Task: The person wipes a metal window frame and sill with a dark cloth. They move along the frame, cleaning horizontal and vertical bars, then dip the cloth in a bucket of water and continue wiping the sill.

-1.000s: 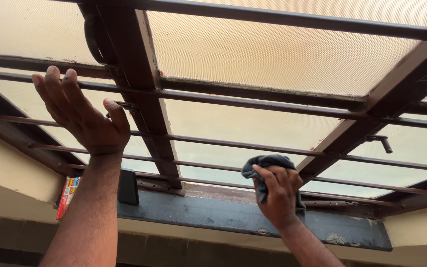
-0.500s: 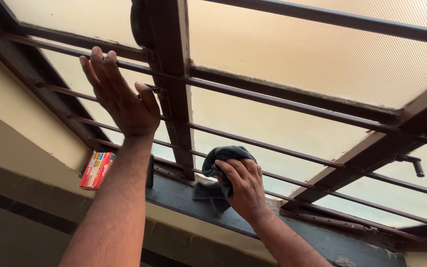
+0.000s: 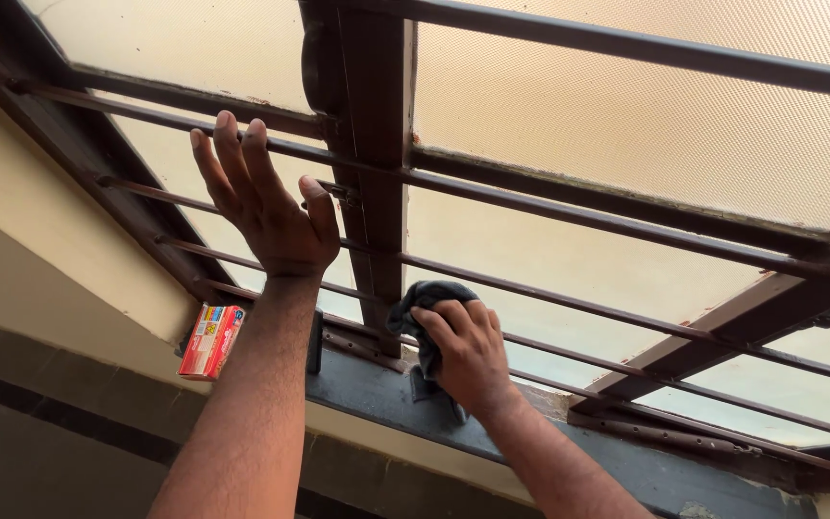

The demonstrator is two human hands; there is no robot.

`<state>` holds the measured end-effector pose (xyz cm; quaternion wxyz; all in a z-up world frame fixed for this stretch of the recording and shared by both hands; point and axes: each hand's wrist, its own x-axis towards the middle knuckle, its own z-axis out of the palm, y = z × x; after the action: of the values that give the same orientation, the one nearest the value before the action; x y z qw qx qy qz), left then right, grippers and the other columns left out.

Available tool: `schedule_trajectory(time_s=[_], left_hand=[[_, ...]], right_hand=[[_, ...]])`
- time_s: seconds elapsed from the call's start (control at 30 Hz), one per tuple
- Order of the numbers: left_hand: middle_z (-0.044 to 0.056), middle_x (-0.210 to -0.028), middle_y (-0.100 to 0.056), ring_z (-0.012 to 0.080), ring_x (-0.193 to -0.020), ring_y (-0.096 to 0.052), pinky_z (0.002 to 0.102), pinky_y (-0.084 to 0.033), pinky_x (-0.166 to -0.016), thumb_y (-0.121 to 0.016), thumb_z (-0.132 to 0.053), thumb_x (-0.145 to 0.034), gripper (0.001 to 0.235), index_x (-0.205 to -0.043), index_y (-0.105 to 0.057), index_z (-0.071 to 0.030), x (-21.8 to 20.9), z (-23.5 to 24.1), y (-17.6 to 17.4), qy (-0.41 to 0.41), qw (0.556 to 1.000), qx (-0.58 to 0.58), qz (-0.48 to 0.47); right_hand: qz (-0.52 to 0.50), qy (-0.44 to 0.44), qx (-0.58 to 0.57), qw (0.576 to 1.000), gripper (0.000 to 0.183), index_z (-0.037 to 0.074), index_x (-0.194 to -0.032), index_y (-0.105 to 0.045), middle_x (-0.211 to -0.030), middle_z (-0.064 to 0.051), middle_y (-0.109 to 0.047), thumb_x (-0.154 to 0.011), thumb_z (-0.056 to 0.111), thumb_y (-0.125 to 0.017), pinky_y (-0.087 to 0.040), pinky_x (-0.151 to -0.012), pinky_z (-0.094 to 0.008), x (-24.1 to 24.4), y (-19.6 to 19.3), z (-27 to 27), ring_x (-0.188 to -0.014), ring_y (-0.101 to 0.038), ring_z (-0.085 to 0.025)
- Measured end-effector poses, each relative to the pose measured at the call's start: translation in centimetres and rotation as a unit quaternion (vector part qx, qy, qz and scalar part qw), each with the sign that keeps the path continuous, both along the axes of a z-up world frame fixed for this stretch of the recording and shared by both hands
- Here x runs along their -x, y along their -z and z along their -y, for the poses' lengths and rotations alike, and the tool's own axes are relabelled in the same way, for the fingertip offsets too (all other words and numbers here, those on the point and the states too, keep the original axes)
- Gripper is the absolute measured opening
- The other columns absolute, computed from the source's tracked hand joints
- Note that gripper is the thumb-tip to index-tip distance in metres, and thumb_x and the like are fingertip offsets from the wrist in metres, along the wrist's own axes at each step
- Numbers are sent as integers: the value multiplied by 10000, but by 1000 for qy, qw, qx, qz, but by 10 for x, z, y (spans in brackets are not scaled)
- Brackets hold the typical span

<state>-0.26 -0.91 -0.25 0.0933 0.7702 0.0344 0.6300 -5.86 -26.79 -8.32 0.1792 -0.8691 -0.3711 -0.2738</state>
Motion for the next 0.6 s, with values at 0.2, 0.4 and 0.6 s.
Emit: schedule_trajectory(time_s=[0.2, 0.4, 0.6], left_hand=[[186, -1695, -263, 442, -1613, -191, 612, -228, -1314, -323, -370, -1145, 566, -1631, -280, -83, -6, -5, 7, 15, 1000, 8, 15], [122, -1731, -236, 378, -1589, -201, 576, -231, -1336, -306, -392, -1149, 567, -1655, -254, -143, -13, -5, 18, 15, 999, 30, 33], [127, -1732, -175, 368, -1623, -174, 576, -181, -1295, -299, -379, -1192, 561, -1693, -188, -151, 3, 11, 7, -8, 998, 47, -31]], right_hand=[[9, -8, -19, 1000, 552, 197, -1240, -683, -1111, -31, -605, -711, 111, -818, -452, -900, -466, 9, -2, 52, -1016, -550, -273], [27, 58, -40, 997, 392, 140, -1181, -717, -1099, -60, -679, -800, 109, -801, -529, -880, -448, 38, -3, 86, -1006, -629, -276], [-5, 5, -40, 999, 351, 122, -1190, -729, -1077, -84, -715, -843, 121, -777, -574, -825, -410, 46, 8, 104, -945, -660, -287]])
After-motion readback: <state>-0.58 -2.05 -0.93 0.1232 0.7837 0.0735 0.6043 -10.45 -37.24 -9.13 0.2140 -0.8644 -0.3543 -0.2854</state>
